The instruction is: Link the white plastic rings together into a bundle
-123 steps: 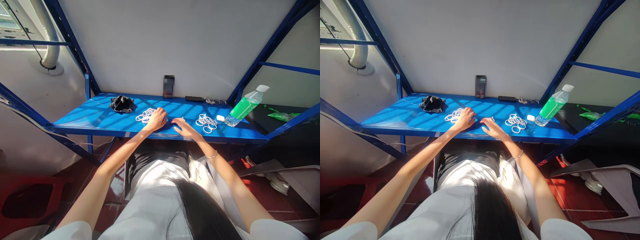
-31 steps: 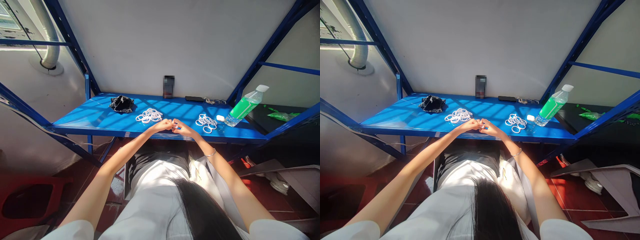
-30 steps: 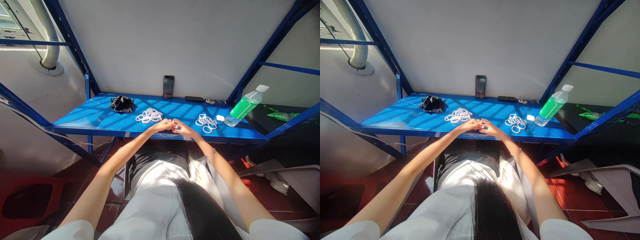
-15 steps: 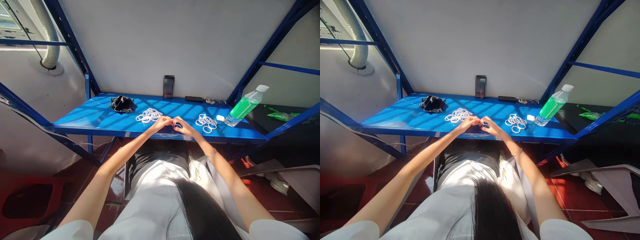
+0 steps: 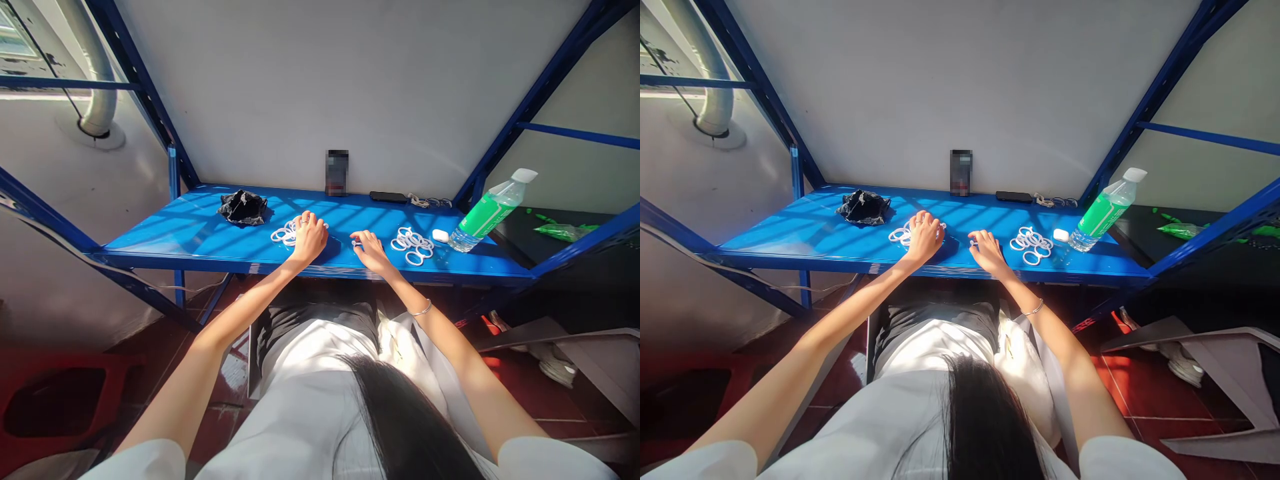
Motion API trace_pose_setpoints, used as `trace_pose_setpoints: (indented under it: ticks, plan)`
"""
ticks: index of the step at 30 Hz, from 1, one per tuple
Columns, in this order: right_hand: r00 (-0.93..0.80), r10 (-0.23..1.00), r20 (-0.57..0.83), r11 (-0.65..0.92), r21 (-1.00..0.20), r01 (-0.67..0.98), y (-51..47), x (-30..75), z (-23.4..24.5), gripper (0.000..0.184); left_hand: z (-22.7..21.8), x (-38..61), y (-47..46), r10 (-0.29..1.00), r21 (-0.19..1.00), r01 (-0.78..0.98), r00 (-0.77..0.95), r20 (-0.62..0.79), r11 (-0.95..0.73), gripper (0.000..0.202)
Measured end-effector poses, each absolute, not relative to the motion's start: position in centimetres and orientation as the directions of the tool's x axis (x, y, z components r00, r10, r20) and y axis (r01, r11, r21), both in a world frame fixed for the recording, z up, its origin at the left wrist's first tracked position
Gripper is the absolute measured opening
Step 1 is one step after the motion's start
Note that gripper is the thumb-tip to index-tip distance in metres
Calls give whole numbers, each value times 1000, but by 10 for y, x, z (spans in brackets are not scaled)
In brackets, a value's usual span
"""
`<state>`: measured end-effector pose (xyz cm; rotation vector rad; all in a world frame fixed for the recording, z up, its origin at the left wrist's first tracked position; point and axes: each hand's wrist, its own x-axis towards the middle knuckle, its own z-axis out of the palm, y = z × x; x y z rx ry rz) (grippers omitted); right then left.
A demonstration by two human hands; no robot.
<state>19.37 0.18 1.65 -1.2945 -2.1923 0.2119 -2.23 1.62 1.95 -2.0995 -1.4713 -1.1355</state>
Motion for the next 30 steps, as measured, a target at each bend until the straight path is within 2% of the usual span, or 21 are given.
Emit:
trace_pose_setpoints:
  ticks: [3,6,10,14,20,25,30]
  plan:
    - [-318,866,385,472,-424,773,3,195,16,28,16,-20,17,656,161,909,146,741,-385,14]
    - [-336,857,392,490,-413,768,5,197,16,28,15,-17,16,644,146,899,174,745,-413,16]
    - [-368,844,389,517,-410,752,9,199,14,28,18,-14,12,610,66,845,327,721,-531,20]
    - [-384,833,398,545,-473,693,9,197,14,25,21,-11,8,551,-21,749,506,663,-662,23]
    - [-459,735,499,676,-488,552,1,192,21,24,18,-3,4,510,-98,691,614,603,-716,24]
    - [-459,724,516,689,-508,516,-5,190,27,35,14,-2,8,499,-20,658,591,633,-753,21]
    - [-415,783,463,618,-649,444,-2,191,28,43,17,-5,14,486,146,536,577,657,-832,25]
